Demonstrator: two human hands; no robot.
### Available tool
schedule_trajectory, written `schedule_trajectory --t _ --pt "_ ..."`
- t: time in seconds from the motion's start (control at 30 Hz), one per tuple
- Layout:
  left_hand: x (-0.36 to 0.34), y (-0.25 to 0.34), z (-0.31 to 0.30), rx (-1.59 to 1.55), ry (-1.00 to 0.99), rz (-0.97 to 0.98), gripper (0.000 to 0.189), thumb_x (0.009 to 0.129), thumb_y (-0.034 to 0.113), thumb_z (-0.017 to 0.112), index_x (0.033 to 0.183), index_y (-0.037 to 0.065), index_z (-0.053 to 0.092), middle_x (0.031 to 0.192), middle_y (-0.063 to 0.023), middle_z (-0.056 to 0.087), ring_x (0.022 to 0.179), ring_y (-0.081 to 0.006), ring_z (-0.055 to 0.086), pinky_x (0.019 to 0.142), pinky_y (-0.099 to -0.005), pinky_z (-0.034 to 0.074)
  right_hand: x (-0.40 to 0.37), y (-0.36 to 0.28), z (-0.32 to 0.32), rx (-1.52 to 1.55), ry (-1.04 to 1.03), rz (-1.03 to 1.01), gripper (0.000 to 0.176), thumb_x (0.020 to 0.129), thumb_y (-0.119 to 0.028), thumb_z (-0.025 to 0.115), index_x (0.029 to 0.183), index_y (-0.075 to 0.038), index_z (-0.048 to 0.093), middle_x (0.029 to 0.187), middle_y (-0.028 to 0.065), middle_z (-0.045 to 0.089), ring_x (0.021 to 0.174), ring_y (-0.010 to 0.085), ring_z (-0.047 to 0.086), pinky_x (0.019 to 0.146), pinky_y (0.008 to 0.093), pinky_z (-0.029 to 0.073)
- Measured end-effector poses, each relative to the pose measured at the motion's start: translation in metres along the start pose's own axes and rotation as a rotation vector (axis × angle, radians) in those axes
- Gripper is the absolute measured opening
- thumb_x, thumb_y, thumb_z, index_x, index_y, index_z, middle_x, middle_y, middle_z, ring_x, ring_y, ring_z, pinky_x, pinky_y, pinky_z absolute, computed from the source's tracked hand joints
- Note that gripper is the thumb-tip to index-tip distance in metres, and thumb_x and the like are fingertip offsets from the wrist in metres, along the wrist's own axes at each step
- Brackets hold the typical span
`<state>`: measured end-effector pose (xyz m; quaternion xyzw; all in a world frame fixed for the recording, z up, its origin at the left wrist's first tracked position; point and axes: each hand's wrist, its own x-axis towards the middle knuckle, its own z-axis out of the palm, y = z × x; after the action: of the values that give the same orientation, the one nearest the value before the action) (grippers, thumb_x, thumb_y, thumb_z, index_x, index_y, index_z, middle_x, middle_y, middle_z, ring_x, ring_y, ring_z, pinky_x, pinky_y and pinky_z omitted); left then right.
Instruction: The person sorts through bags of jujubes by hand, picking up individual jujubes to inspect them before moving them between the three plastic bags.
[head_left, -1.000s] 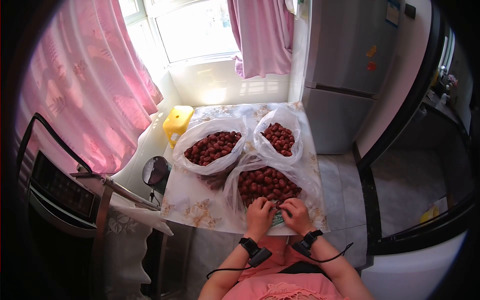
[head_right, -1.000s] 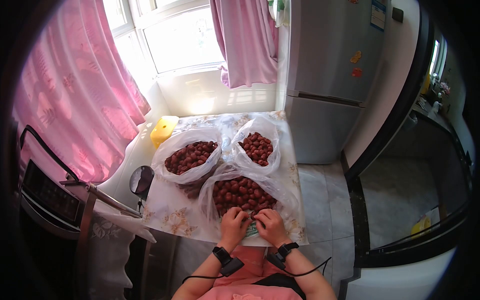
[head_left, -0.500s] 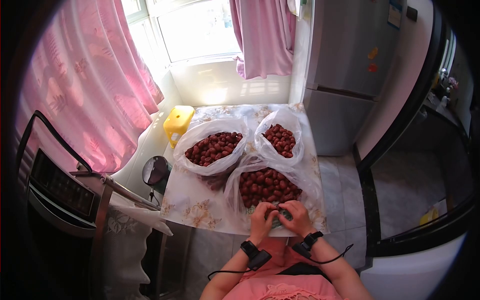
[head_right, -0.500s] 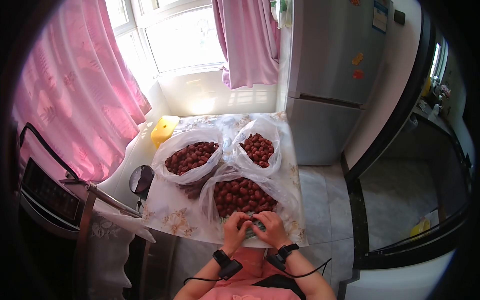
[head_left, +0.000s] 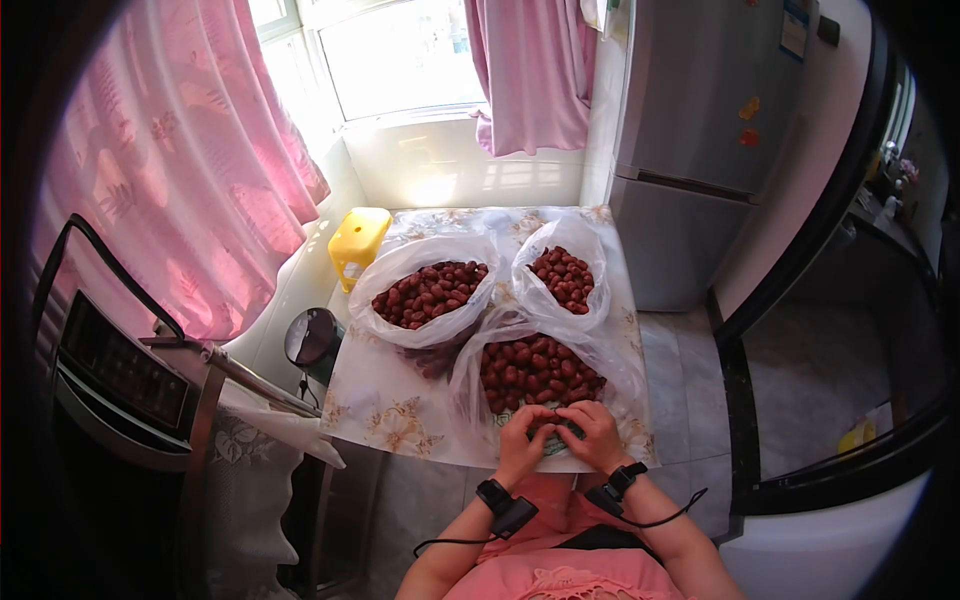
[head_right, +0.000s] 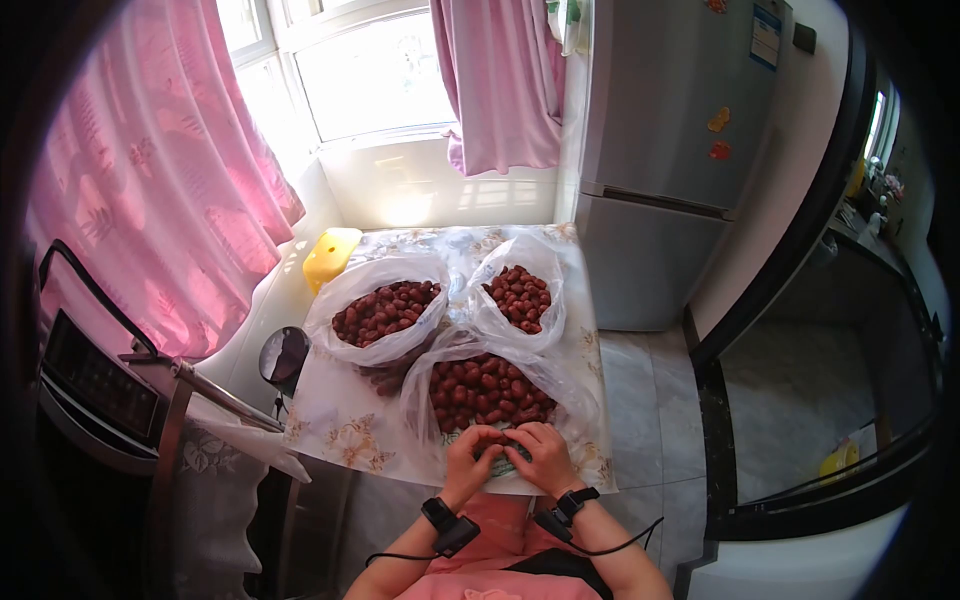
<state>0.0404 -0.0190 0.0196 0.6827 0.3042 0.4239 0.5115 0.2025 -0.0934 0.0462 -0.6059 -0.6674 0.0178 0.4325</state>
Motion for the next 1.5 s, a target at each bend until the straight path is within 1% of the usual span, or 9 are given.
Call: schedule_trajectory --t 0.3,0.5,0.6,0.67,0.77,1.0,1.3,1.37,1.5 --pt "0.003 0.012 -0.005 0.056 -0.030 0.073 0.030 0.085 -0.004 0.075 0.114 0.003 0.070 0.107 -0.0087 0.068 0.091 -0.0198 0.070 0.079 -0.0303 0.056 0.002 -0.002 -0.001 0.001 -0.021 -0.004 0.024 0.087 -0.013 0.077 0.110 -0.009 0.073 0.101 0.0083 0.067 0.090 0.0323 0.064 0.080 0.0423 0.052" --pt "0.001 0.005 -0.001 0.046 0.023 0.063 0.028 0.084 -0.004 0.077 0.110 0.002 0.069 0.107 -0.0086 0.068 0.090 -0.0200 0.070 0.079 -0.0304 0.056 0.006 -0.006 -0.003 -0.013 -0.043 -0.014 0.021 0.090 -0.011 0.074 0.110 -0.008 0.073 0.100 0.0078 0.068 0.089 0.0318 0.064 0.080 0.0419 0.051" --pt "0.001 0.002 0.000 0.005 0.042 0.076 0.029 0.082 -0.002 0.080 0.108 0.003 0.069 0.104 -0.0083 0.069 0.089 -0.0193 0.070 0.078 -0.0306 0.055 0.004 -0.003 -0.001 -0.006 -0.039 0.007 0.019 0.091 -0.011 0.073 0.110 -0.008 0.073 0.100 0.0077 0.068 0.089 0.0317 0.064 0.079 0.0419 0.051" --pt "-0.001 0.003 0.000 0.012 0.027 0.012 0.030 0.081 -0.004 0.081 0.107 0.002 0.068 0.101 -0.0055 0.069 0.089 -0.0138 0.069 0.079 -0.0276 0.056 0.003 -0.001 0.000 -0.009 -0.033 -0.008 0.018 0.091 -0.010 0.072 0.109 -0.008 0.073 0.100 0.0077 0.068 0.089 0.0317 0.064 0.079 0.0418 0.051" --pt "0.001 0.012 -0.001 0.047 0.018 0.056 0.028 0.080 -0.004 0.081 0.105 0.001 0.069 0.095 -0.0047 0.069 0.087 -0.0139 0.069 0.079 -0.0273 0.056 0.003 -0.001 0.000 -0.008 -0.034 -0.005 0.018 0.090 -0.009 0.073 0.107 -0.008 0.073 0.100 0.0080 0.068 0.089 0.0318 0.064 0.079 0.0419 0.051" --pt "0.000 0.008 -0.002 0.020 -0.002 0.054 0.027 0.079 -0.005 0.081 0.102 0.002 0.069 0.092 -0.0045 0.068 0.083 -0.0137 0.068 0.076 -0.0274 0.056 0.002 0.000 0.001 -0.008 -0.025 -0.009 0.018 0.088 -0.008 0.073 0.105 -0.008 0.072 0.099 0.0084 0.068 0.088 0.0318 0.064 0.079 0.0421 0.051" --pt "-0.002 0.003 -0.001 0.076 -0.009 0.063 0.024 0.078 -0.008 0.078 0.097 0.001 0.066 0.086 -0.0057 0.066 0.080 -0.0130 0.068 0.072 -0.0273 0.054 0.003 -0.002 -0.001 -0.013 -0.031 -0.005 0.018 0.087 -0.007 0.074 0.104 -0.008 0.073 0.099 0.0081 0.068 0.089 0.0316 0.064 0.080 0.0419 0.051" --pt "-0.002 0.004 -0.001 0.080 -0.006 0.054 0.023 0.079 -0.004 0.079 0.097 0.001 0.067 0.089 -0.0082 0.066 0.078 -0.0209 0.069 0.072 -0.0315 0.055 0.003 -0.002 -0.001 -0.008 -0.031 -0.004 0.018 0.086 -0.007 0.074 0.104 -0.008 0.073 0.098 0.0079 0.068 0.089 0.0317 0.064 0.080 0.0420 0.051" --pt "-0.001 0.008 0.000 -0.005 0.040 0.061 0.024 0.081 -0.004 0.079 0.102 0.001 0.069 0.093 -0.0081 0.066 0.079 -0.0194 0.069 0.072 -0.0302 0.055 0.002 -0.002 -0.002 -0.013 -0.031 -0.009 0.021 0.083 -0.009 0.075 0.104 -0.009 0.073 0.099 0.0080 0.068 0.090 0.0318 0.064 0.080 0.0420 0.051"
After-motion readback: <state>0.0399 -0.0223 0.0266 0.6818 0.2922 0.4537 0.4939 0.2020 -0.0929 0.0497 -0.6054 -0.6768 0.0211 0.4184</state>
